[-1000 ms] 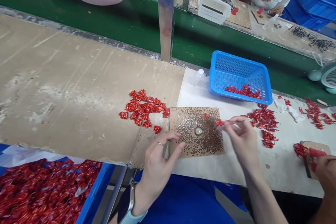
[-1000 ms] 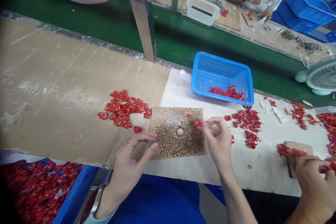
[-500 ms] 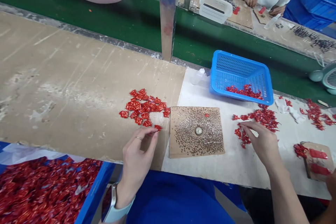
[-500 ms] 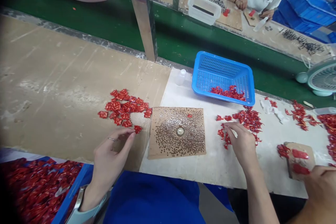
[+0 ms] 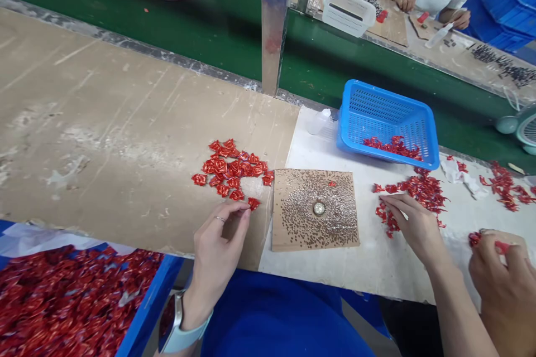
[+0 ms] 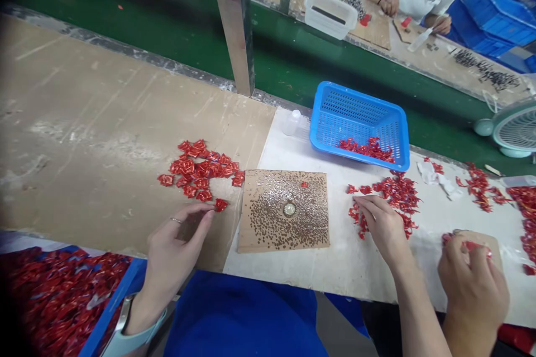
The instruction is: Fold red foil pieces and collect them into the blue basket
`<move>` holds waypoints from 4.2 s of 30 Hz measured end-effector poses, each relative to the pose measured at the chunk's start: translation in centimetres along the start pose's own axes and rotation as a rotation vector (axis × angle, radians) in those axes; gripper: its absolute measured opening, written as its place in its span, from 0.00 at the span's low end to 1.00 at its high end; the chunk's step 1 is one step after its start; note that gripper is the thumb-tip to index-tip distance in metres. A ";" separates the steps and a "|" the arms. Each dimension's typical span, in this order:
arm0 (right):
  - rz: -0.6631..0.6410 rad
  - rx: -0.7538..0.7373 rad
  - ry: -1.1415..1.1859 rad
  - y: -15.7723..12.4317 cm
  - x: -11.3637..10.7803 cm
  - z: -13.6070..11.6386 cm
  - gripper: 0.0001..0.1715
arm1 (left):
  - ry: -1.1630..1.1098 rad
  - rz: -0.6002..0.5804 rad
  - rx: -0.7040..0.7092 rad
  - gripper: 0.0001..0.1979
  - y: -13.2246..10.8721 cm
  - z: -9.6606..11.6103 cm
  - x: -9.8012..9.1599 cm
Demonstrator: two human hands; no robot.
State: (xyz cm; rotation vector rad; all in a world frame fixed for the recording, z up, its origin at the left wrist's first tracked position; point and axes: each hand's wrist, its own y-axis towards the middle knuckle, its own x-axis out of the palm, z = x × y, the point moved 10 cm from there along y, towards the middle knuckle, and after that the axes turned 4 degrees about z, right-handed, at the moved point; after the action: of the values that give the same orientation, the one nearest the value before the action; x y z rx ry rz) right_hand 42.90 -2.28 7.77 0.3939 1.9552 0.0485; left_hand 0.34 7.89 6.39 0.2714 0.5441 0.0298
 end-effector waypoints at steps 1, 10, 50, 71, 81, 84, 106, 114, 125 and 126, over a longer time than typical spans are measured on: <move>0.008 0.007 0.014 0.0 -0.1 -0.1 0.22 | 0.006 -0.003 0.006 0.04 0.0 0.0 0.0; 0.009 0.104 0.274 0.5 1.0 -3.4 0.12 | 0.129 -0.006 0.105 0.10 -0.2 0.5 0.6; -0.389 0.672 1.210 -1.3 8.3 -12.1 0.28 | 0.161 0.084 0.094 0.05 -1.8 -0.5 -0.9; -0.202 0.438 1.158 -1.3 4.8 -14.9 0.09 | -0.339 -0.136 -0.068 0.13 -1.8 5.6 3.1; -0.123 0.379 1.144 -0.9 3.6 -19.2 0.04 | -0.376 -0.109 -0.048 0.13 -1.3 8.7 2.5; -0.153 0.395 1.133 -1.1 4.2 -19.2 0.05 | -0.358 -0.123 -0.034 0.11 -1.3 8.9 2.6; -0.189 0.353 1.023 -0.8 3.3 -20.2 0.04 | -0.286 -0.128 0.035 0.16 -1.6 10.3 1.7; -0.221 0.345 1.018 0.1 1.3 -21.5 0.06 | -0.292 -0.129 0.049 0.18 -1.6 11.6 0.3; -0.183 0.400 1.036 0.0 -0.3 -21.5 0.03 | -0.800 -0.255 -0.500 0.21 -0.8 9.9 2.7; -0.188 0.394 1.030 -0.1 -0.2 -21.4 0.04 | -0.820 -0.261 -0.531 0.20 -0.7 9.7 2.9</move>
State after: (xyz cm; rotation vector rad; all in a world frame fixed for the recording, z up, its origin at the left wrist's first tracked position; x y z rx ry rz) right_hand 23.66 0.65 16.73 0.4889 3.0288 -0.3205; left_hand 7.79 5.06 12.74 -0.3093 -0.2564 -0.1830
